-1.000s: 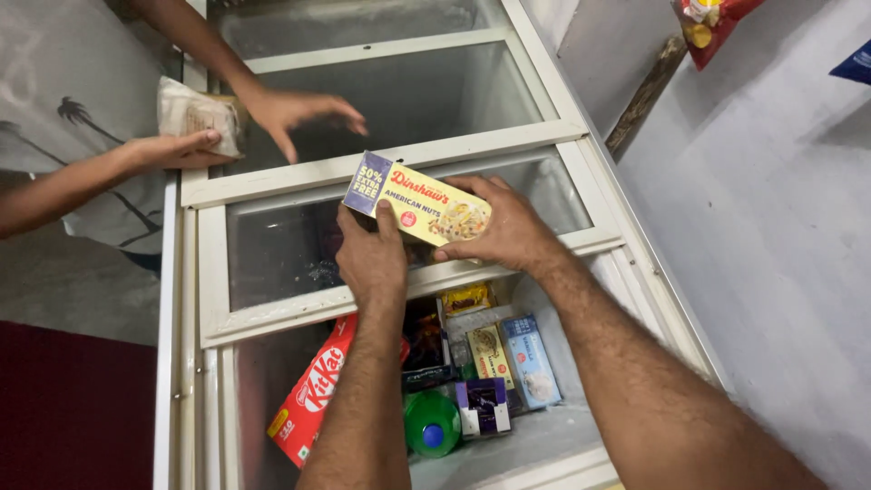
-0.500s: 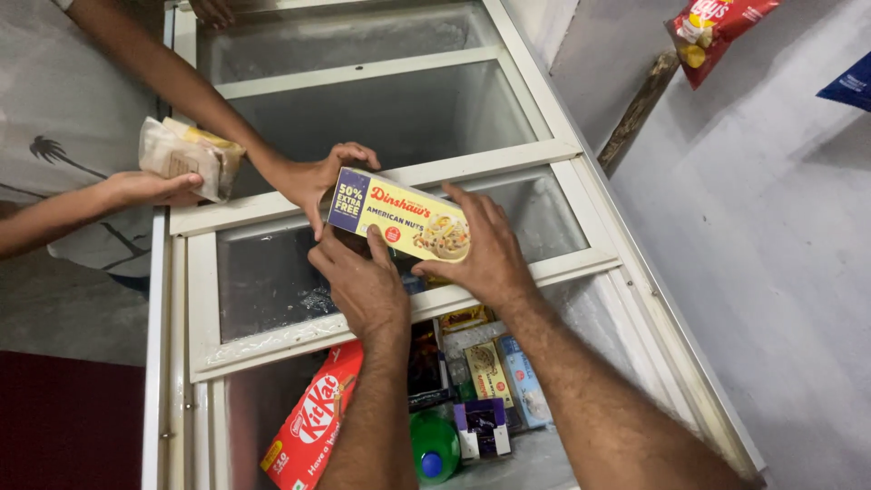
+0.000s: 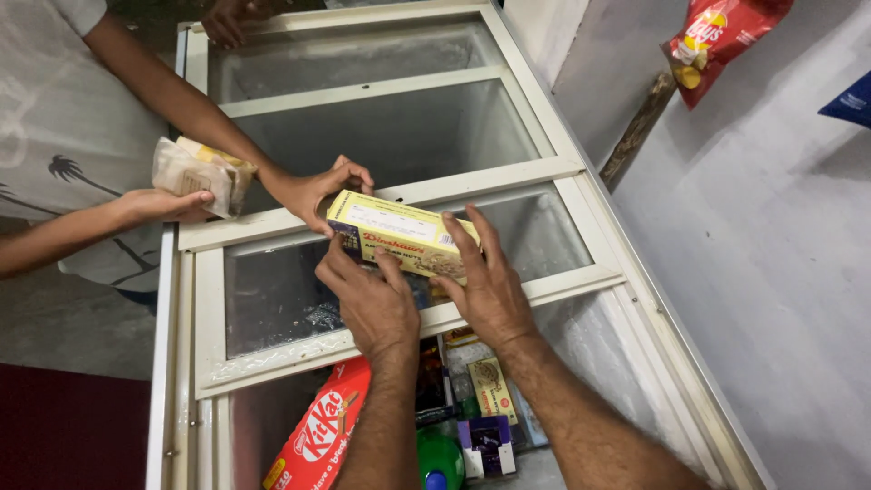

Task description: Organizing frozen items inside a display freezer and handing products to customers.

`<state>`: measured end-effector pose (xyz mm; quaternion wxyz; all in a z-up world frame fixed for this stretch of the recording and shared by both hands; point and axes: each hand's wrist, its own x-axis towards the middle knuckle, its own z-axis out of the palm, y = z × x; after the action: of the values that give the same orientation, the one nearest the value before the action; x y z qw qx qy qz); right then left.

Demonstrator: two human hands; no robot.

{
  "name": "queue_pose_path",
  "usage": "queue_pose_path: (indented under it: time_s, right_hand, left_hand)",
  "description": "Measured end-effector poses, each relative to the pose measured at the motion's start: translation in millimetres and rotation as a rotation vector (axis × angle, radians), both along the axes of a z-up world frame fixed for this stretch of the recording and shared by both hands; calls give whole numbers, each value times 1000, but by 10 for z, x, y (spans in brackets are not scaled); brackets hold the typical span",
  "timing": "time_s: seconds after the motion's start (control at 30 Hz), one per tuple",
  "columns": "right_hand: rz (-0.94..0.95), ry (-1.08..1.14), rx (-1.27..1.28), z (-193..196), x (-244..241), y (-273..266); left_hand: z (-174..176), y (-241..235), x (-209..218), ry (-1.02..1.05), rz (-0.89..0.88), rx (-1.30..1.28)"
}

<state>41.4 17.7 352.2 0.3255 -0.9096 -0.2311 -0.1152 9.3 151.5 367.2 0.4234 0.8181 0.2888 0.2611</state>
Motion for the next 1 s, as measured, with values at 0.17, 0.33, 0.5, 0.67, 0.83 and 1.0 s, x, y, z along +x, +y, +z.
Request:
queue_pose_path:
  time_s: [0.17,0.33,0.5,0.67,0.83,1.0]
  right_hand:
    - [-13,14,33,63,-5,-21]
    - [-35,29,-44,37,1,-15]
    - [-95,-195,150,86,76,41]
    - [-333,193,351,15,307,61]
    - [-432,154,253,37,275,98]
    - [-357,105,209,-9,326,125]
  left_hand:
    - [83,13,37,37,42,-26]
    - [-122,159,171,-19,79,-175]
    - [-41,209,196,68,128,-133]
    - [-108,205,196,57,125,-105]
    - [-19,177,186,116,86,-185]
    - [82,207,234,126,58,-146]
